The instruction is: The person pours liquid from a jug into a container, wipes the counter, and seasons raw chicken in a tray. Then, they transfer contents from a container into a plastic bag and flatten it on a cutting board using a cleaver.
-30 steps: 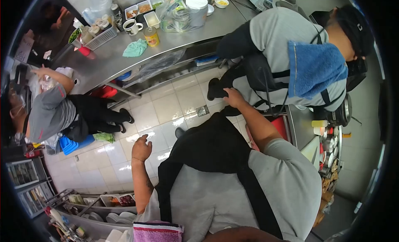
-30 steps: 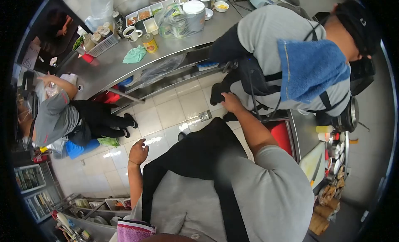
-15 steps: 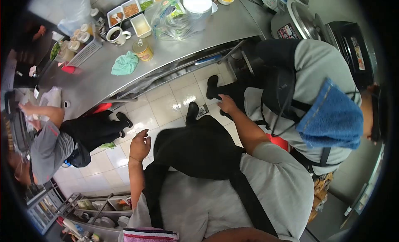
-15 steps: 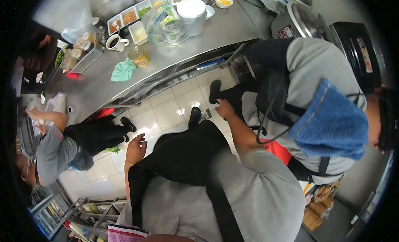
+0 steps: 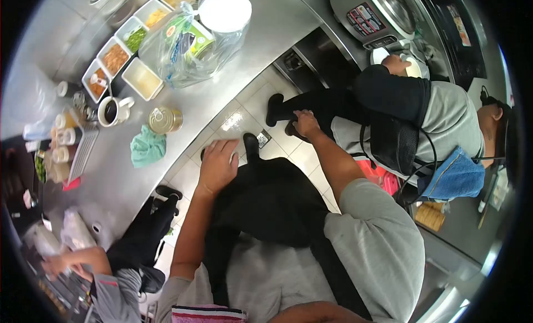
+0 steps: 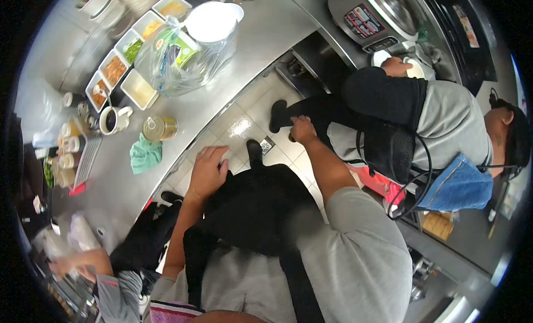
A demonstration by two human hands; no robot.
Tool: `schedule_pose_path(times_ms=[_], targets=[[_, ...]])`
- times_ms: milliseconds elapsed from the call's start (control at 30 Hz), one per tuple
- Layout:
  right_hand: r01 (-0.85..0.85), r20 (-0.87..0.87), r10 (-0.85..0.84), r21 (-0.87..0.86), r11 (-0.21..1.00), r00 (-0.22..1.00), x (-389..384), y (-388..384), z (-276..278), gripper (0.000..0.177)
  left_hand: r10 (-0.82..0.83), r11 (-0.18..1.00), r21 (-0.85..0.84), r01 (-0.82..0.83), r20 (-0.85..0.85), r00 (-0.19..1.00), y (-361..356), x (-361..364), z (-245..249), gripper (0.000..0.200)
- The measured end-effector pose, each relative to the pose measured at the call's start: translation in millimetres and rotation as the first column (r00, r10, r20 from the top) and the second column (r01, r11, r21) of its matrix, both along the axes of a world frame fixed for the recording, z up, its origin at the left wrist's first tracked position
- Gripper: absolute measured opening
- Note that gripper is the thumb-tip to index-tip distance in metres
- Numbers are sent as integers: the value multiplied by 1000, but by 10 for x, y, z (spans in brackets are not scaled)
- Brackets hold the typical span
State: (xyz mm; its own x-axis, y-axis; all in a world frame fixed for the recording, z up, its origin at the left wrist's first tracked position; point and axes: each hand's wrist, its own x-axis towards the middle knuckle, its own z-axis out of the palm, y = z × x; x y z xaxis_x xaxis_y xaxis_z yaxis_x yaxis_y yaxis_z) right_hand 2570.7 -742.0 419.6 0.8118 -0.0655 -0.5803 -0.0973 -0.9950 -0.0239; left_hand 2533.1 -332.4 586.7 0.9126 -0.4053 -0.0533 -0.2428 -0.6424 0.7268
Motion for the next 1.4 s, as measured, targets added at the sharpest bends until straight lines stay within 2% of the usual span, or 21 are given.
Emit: schedule_pose_path(times_ms=[67, 100, 167, 267, 333, 400, 433, 467, 500, 567, 633, 667, 733, 767, 867, 933, 1033, 1100, 1200, 1267, 1400], targets=[[183, 39, -182, -27, 983, 983, 150, 23, -1, 64, -69, 994, -81, 80, 125, 990, -89, 453, 8, 45], [207, 41, -205, -34, 978, 978, 221, 28, -39, 64, -92, 991, -89, 104, 127, 988, -141, 674, -38, 45], [314, 57, -316, 39, 948, 947, 317, 3, -167, 65, -66, 993, -71, 93, 320, 945, -262, 1032, -173, 51], [393, 66, -395, 43, 919, 916, 622, 27, -464, 67, -57, 998, 35, 48, 303, 951, -381, 1434, -443, 56], [417, 122, -425, 88, 905, 897, 848, -140, -1007, 67, -99, 991, 115, 72, 251, 963, -404, 1541, -493, 57], [430, 184, -449, 137, 892, 874, 1190, -365, -1475, 68, -77, 983, 182, 32, 246, 966, -472, 1602, -547, 49], [420, 268, -465, 211, 883, 844, 1350, -489, -1643, 68, -87, 978, 207, 18, 326, 941, -499, 1648, -615, 39], [402, 345, -484, 284, 870, 804, 1508, -603, -1824, 69, -96, 977, 210, 27, 323, 942, -527, 1650, -668, 39], [525, 317, -574, 232, 819, 755, 1716, -707, -1990, 69, -75, 972, 233, -5, 332, 940, -559, 1658, -643, 35], [386, 482, -574, 437, 813, 663, 2036, -1145, -2409, 66, -67, 966, 256, -23, 339, 938, -626, 1678, -655, 32], [504, 476, -692, 475, 722, 543, 2338, -1418, -2525, 63, -54, 953, 298, -59, 356, 933, -647, 1675, -708, 33], [516, 469, -699, 472, 715, 539, 2471, -1558, -2558, 63, -65, 953, 301, -45, 347, 935, -650, 1679, -720, 33], [600, 348, -828, 572, 560, 441, 2655, -1784, -2575, 60, -44, 956, 291, -46, 295, 954, -634, 1680, -715, 47], [607, 343, -830, 567, 556, 440, 2704, -1832, -2538, 60, -39, 952, 301, -46, 271, 962, -632, 1680, -709, 44], [580, 604, -773, 564, 588, 195, 2923, -2038, -2418, 49, -46, 934, 354, -53, 266, 963, -633, 1721, -735, 43], [548, 654, -755, 618, 564, 39, 3115, -2301, -2373, 46, -55, 916, 397, -60, 273, 960, -622, 1735, -749, 36], [399, 503, -853, 818, 416, -143, 3407, -2748, -2141, 40, -55, 919, 391, -56, 266, 962, -570, 1700, -700, 39], [198, 163, -968, 972, 125, -189, 3539, -2985, -1886, 37, -62, 923, 381, -54, 286, 956, -548, 1722, -688, 38], [-23, -223, -965, 975, -222, -136, 3658, -3258, -1592, 33, -74, 906, 420, -51, 276, 958, -520, 1698, -624, 37], [-102, -327, -940, 943, -317, -96, 3758, -3324, -1513, 31, -68, 913, 401, -72, 323, 944, -576, 1698, -694, 36], [-180, -389, -919, 910, -374, -59, 4017, -3174, -1623, 30, -48, 921, 381, -86, 329, 943, -657, 1697, -701, 42]])
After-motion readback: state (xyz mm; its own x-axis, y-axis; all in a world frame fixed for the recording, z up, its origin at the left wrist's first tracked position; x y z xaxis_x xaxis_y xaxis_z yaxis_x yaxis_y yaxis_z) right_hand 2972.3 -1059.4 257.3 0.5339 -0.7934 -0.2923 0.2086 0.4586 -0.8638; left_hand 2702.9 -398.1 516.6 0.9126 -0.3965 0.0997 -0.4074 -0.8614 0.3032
